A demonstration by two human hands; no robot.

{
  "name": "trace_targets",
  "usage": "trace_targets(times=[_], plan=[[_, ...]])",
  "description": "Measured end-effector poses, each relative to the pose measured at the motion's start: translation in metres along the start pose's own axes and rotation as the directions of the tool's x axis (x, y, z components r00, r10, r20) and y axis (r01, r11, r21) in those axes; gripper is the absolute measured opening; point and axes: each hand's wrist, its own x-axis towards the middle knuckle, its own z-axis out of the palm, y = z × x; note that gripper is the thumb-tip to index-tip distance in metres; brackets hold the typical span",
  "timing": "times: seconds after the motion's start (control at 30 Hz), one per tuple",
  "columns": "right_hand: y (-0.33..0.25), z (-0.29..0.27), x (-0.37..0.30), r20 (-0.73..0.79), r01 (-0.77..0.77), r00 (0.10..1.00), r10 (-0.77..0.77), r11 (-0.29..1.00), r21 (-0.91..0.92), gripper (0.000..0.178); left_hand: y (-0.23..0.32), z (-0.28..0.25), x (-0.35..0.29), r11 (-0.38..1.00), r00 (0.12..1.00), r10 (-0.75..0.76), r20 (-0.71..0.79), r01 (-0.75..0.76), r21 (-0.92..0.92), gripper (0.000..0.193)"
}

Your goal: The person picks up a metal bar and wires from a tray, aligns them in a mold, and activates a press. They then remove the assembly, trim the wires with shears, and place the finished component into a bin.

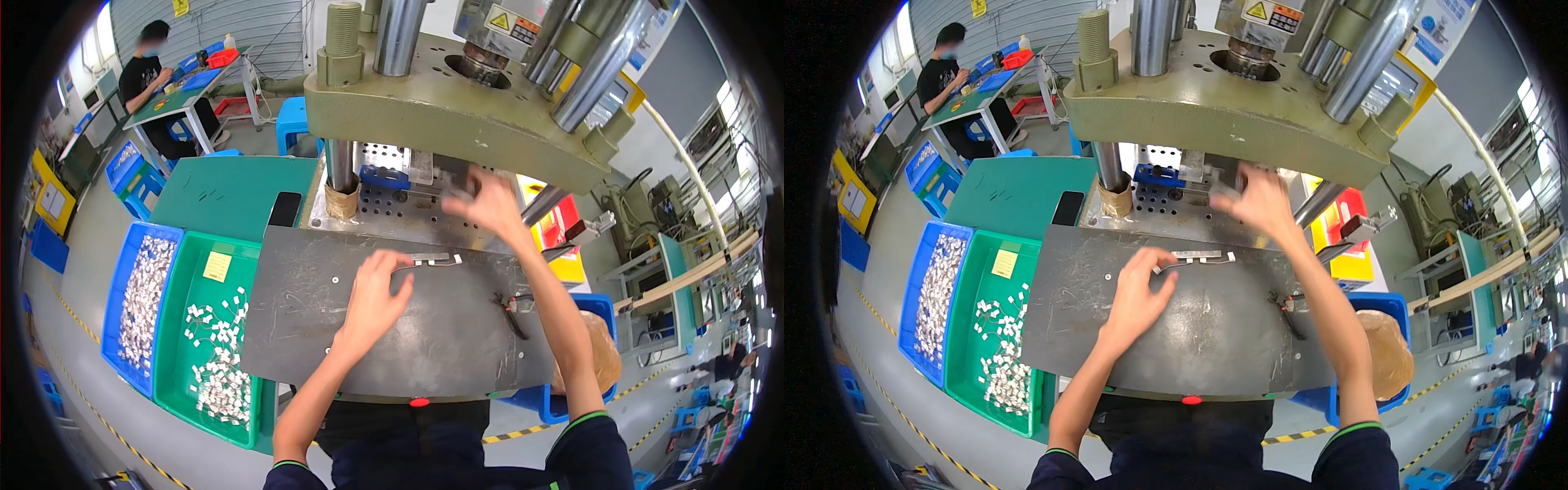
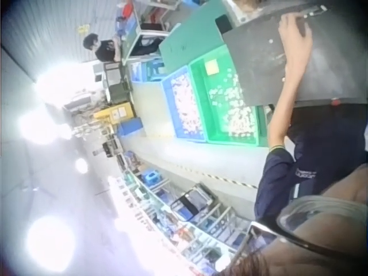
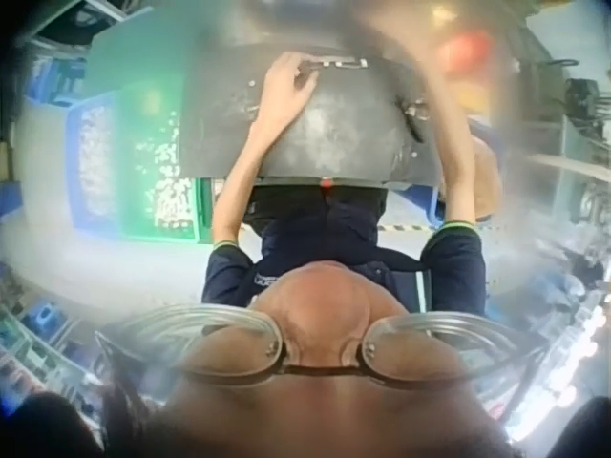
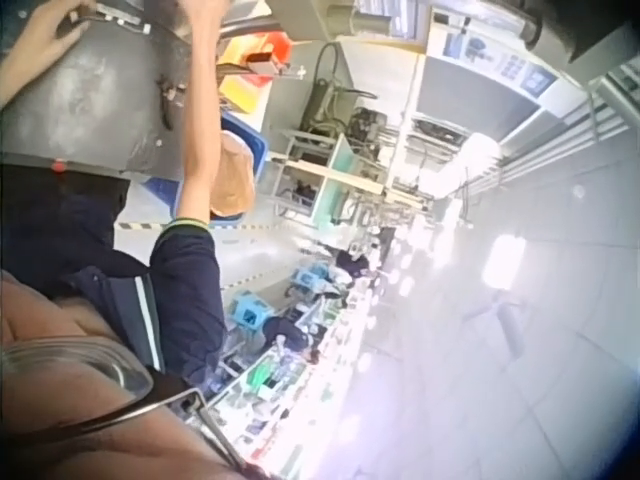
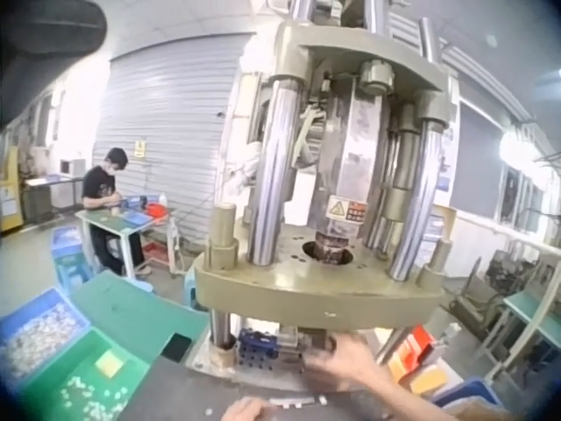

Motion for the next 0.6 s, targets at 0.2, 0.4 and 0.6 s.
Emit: trace_targets(times=[0.2,0.4,0.6], plan=[[-0.022,-0.004,-0.147,0.155,0.463,0.867,-0.473,0.881,0.100,0.069,0.037,-0.009,-0.045,0.989,0.984,0.053,0.168,-0.075,0.127,0.034],[-0.034,0.018,-0.191,0.102,0.355,0.920,-0.379,0.915,0.193,0.065,0.023,-0.005,-0.058,0.963,0.908,0.089,0.409,-0.183,0.197,0.048],[-0.030,0.012,-0.190,0.150,0.245,0.940,-0.305,0.913,0.326,0.065,0.009,0.007,-0.053,0.959,0.931,0.161,0.326,-0.226,0.172,0.063]])
